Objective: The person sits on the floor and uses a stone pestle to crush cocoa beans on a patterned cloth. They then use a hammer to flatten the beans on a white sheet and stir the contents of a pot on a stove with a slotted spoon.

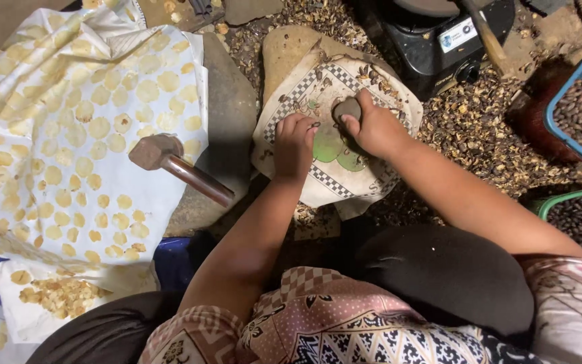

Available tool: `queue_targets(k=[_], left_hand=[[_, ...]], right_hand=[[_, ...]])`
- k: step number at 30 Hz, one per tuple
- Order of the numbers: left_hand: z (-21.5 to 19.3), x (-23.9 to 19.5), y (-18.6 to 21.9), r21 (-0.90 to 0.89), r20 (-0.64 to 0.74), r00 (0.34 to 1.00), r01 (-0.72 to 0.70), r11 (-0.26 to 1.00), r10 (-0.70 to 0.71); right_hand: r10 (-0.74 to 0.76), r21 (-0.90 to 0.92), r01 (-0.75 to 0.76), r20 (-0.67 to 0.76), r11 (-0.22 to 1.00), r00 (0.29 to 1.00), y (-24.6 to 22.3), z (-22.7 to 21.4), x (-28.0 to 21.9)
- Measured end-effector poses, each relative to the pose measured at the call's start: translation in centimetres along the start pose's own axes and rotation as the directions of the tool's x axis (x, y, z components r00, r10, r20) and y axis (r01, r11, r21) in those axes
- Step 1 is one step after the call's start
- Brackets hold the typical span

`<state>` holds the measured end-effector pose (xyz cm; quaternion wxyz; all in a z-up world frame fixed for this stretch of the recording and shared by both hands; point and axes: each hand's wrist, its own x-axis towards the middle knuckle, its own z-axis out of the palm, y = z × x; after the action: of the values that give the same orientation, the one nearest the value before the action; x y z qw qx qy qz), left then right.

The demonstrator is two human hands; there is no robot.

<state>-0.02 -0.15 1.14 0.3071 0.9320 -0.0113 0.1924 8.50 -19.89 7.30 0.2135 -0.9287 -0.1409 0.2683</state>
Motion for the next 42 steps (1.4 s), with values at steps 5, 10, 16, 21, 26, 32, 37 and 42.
queue_targets(k=[5,10,16,21,26,32,37,42], left_hand=[[0.6,0.0,-0.3,-0.036,-0.067,0.998,-0.012,0.999,0.009],[0.8,-0.4,-1.3,-0.091,-0.028,1.0,0.004,0.996,-0.007],[0.8,0.0,-1.0,-0.09,0.033,0.995,0.095,0.991,-0.093],[1.7,0.1,-1.1,-0.1,0.062,0.986,0.161,0.982,-0.155],[1.7,0.6,1.6,0.096,-0.043,0.992,0.12,0.988,-0.117],[1.8,-1.0,-2.3,0.065,0.028,0.999,0.015,0.998,-0.017],[1.6,-1.7,-4.0,0.111,0.101,0.995,0.0,0.994,-0.011],[-0.5,-0.7,-3.3,0.088,0.12,0.992,-0.057,0.994,0.046]], right_hand=[[-0.053,-0.009,0.053,-0.005,0.999,0.999,0.3,0.6,-0.5],[-0.083,-0.045,0.083,-0.003,0.996,0.997,-0.2,-0.3,-0.3],[-0.188,-0.142,0.181,-0.04,0.973,0.981,-0.3,-0.3,-1.2],[-0.317,-0.281,0.283,-0.081,0.917,0.945,-1.1,-0.7,-2.9],[-0.095,-0.066,0.091,-0.067,0.994,0.993,0.6,-0.2,-3.8],[-0.119,-0.107,0.111,-0.074,0.988,0.99,-2.1,-1.6,-3.3],[-0.29,-0.171,0.282,-0.02,0.944,0.957,-4.3,-0.6,-3.4],[-0.117,-0.028,0.116,-0.033,0.993,0.993,-1.6,0.9,-0.4]])
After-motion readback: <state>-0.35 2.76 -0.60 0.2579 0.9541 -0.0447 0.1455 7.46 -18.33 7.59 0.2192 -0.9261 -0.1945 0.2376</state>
